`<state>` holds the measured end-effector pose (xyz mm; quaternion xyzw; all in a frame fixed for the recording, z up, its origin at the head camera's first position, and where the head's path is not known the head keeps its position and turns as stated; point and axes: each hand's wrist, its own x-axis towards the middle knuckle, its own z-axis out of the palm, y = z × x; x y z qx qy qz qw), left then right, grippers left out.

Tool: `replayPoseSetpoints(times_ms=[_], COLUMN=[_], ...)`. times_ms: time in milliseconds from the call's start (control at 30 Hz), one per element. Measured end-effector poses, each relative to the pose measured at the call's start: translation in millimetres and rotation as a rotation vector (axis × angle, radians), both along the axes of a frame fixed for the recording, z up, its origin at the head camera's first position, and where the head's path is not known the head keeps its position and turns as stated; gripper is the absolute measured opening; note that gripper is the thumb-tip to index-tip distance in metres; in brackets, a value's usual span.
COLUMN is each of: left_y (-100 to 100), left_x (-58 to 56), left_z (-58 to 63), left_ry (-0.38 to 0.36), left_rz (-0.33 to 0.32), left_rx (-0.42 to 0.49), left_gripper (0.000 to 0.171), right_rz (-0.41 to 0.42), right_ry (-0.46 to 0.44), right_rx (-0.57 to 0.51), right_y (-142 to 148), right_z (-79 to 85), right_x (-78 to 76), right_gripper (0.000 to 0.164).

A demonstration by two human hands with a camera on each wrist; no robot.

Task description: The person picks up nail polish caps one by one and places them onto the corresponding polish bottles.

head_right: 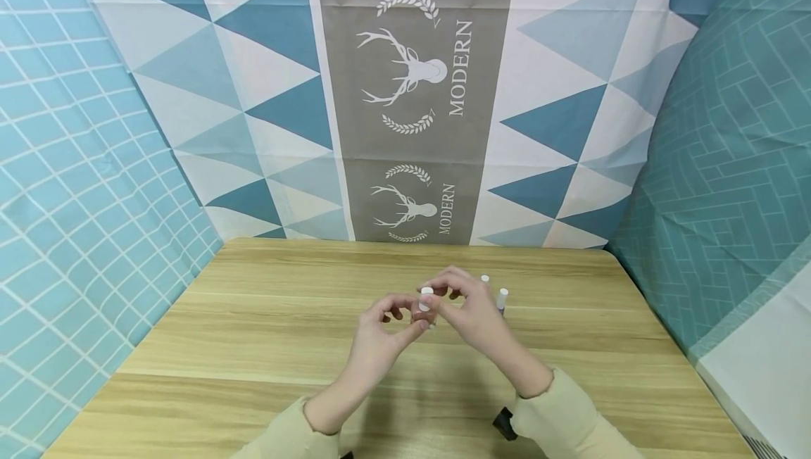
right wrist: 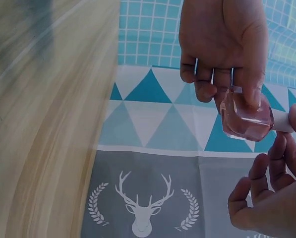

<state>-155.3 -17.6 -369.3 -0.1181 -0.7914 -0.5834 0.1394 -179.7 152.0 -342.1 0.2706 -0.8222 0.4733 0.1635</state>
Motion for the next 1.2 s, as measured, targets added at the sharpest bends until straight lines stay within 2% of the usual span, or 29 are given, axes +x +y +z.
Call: replayPoseSetpoints(times_ms=[100,233,400,533,767,900,1200], left_y=[-0.4,-3.3,-12.0,-20.5,-36.1,-45.9,-68.2], left_x=[-1.0,-0.9,-2.8,-4.6,-8.9,-13.2,-25.4], left_z=[1.6,5.3,11.3,16.9,20.8,19.1,6.8], left_ry=[0.008,0.000,0.051,0.105,0.137,0.161,0.199], left_rz=[-0.052,-0.129,-0.175,-0.176,-0.155,-0.145,-0.069], left_rx=[-0.013,-0.020,-0.040,-0.062,-0.104,-0.125,-0.206], left_gripper=[0.037,0.050,0.052,0.049,0.043,0.042,0.041], right_rz=[0.024,0.002,-0.039,-0.081,-0.178,-0.214,-0.301], right_ry=[-0.022,-0.030,-0.027,-0.036,-0.064,-0.070,-0.124], right_rx=[-0.023,-0.031,-0.024,-0.022,-0.006,-0.003,-0.023], right_y=[4.0,11.5,27.4,42.1,66.7,80.3,101.5], right_z=[4.4,12.8,21.0,26.2,29.3,27.0,13.5], right_x=[-0.4,-0.4,-2.0,-4.1,-10.8,-16.8,-30.7], right_gripper=[0.011,0.011,0.013,0.013,0.017,0.022,0.030])
